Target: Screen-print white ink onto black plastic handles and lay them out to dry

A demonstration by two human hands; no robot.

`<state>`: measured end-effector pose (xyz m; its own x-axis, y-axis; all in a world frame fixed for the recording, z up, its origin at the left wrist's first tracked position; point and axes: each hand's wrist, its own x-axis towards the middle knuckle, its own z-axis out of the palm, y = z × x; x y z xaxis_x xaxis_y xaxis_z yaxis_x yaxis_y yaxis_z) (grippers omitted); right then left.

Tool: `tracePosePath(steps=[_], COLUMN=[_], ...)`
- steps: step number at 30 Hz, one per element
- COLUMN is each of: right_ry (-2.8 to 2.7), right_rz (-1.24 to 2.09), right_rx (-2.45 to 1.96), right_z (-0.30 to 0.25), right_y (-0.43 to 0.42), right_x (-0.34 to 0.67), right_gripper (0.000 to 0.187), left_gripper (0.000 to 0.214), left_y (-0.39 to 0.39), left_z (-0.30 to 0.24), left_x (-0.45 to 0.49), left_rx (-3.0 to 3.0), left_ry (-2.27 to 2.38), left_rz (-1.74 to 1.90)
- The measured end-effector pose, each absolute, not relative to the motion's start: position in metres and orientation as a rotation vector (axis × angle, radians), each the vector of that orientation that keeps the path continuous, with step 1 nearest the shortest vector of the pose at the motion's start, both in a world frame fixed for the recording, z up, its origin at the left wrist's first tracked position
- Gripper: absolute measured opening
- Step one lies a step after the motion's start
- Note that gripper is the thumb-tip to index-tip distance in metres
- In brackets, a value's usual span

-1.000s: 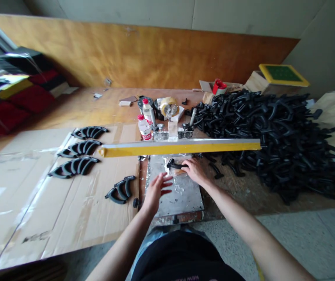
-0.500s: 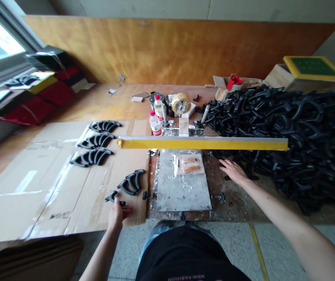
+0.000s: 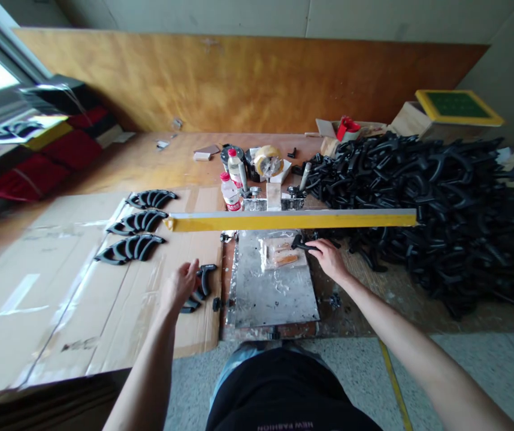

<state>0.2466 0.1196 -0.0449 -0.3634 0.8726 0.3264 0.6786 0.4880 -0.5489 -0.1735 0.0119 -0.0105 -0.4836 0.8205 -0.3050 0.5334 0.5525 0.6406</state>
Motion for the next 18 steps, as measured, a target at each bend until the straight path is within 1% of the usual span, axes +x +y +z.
tracePosePath(steps=[3, 4, 6, 8, 11, 12, 14, 16, 18], right_ry=[-2.219, -2.248, -2.305, -2.34, -2.352, -2.364, -2.432, -2.538, -2.553], right_rz=[0.515, 0.524, 0.51, 0.448, 0.295, 0.251, 0.201, 0.222, 0.321], right_rx=[-1.126, -1.084, -1.038, -1.063, -1.172, -1.184, -1.138, -1.047, -1.066], right_z=[-0.044, -0.045, -0.051, -0.055, -0.057, -0.056, -0.054, -0.053, -0.052], right_y=[0.117, 0.117, 0.117, 0.115, 0.111, 0.109, 0.106, 0.108, 0.114], right_x=[0.221, 0.211, 0.194, 0.183, 0.175, 0.172, 0.163, 0.152, 0.147], right_gripper=[0.02, 0.021, 0.024, 0.026, 0.024, 0.025, 0.035, 0.043, 0.041], left_gripper=[0.043, 0.041, 0.041, 0.044, 0.046, 0.046, 0.046, 0.046, 0.046], left_y=[0.053, 0.063, 0.076, 0.081, 0.082, 0.082, 0.081, 0.08, 0.075], left_z=[0.045, 0.063, 0.091, 0.108, 0.111, 0.109, 0.104, 0.1, 0.098], left_x=[-0.126, -0.112, -0.087, -0.071, -0.061, -0.06, -0.06, -0.062, -0.063], left_rx=[1.056, 1.042, 1.04, 1.06, 1.088, 1.086, 1.081, 1.09, 1.127], left_ry=[1.858, 1.762, 1.613, 1.564, 1.623, 1.635, 1.633, 1.633, 1.66], left_rz=[1.291, 1.45, 1.654, 1.753, 1.796, 1.801, 1.805, 1.784, 1.734])
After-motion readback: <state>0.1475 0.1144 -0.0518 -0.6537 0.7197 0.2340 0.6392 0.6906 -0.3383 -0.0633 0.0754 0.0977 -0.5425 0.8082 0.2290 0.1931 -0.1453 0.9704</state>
